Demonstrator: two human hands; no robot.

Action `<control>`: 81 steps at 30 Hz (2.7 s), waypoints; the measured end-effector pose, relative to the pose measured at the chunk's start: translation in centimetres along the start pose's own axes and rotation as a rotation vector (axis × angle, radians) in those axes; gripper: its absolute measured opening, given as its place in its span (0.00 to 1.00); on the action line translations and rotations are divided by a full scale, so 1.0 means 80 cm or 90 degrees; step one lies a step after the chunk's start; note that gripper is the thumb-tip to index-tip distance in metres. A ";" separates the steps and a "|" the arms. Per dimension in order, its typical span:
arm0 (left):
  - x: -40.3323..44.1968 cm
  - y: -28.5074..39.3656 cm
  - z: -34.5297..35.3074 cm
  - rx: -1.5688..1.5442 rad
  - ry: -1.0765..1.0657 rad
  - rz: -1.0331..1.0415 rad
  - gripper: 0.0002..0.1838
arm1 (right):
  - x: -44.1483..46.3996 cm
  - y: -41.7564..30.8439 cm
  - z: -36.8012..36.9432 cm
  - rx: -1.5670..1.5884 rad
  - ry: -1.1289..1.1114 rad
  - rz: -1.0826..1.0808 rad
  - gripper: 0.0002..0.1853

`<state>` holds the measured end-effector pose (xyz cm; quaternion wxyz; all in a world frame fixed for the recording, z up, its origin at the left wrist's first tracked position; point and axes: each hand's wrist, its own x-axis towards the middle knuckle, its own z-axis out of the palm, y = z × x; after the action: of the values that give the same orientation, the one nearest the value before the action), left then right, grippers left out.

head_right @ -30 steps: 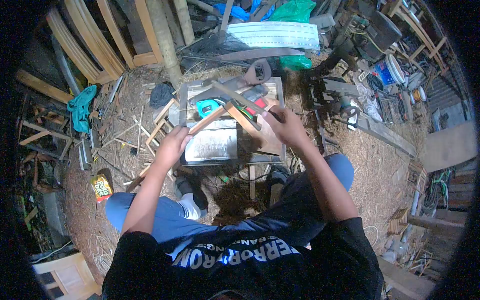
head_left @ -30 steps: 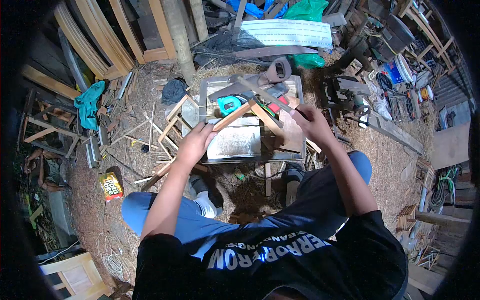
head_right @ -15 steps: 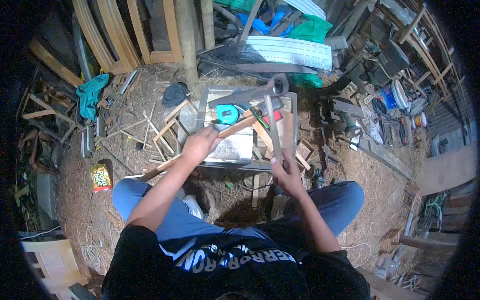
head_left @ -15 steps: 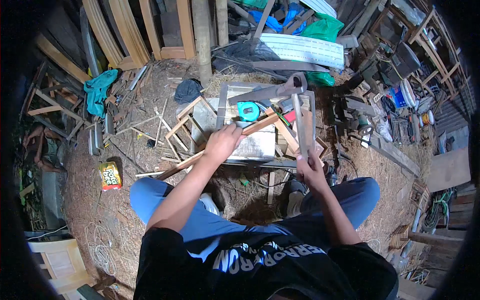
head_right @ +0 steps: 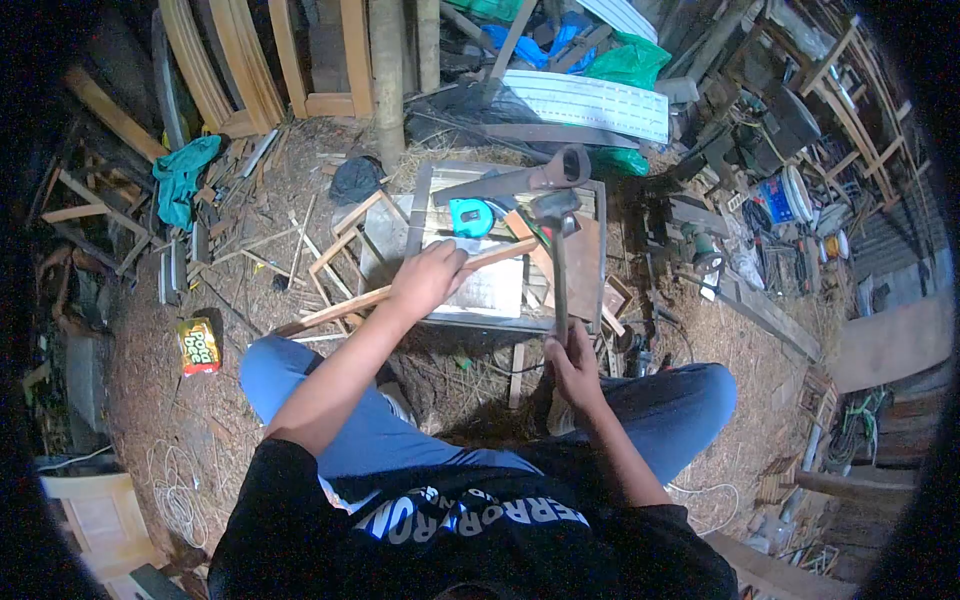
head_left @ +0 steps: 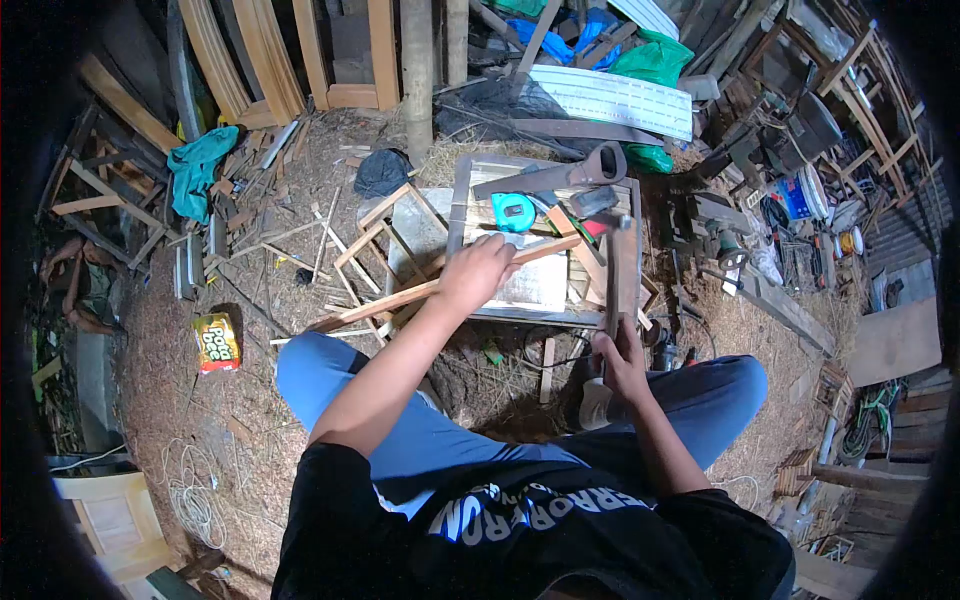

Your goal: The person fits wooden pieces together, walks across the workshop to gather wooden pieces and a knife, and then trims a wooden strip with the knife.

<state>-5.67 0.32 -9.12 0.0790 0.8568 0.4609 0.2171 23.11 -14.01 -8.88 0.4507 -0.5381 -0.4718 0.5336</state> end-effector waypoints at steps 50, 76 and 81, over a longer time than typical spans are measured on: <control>-0.007 0.015 0.001 -0.086 0.101 0.018 0.14 | -0.013 0.008 0.061 -0.562 0.211 -0.045 0.13; -0.002 -0.003 -0.007 -0.171 0.059 -0.019 0.14 | 0.029 -0.014 -0.016 -0.422 0.270 -0.040 0.17; -0.010 0.005 -0.029 -0.220 0.069 -0.193 0.17 | 0.069 -0.016 -0.025 -0.525 0.231 -0.111 0.14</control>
<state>-6.77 -0.69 -7.17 0.2313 0.7386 0.5438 0.3245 25.01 -8.34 -8.36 0.3176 -0.7154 -0.6019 0.1586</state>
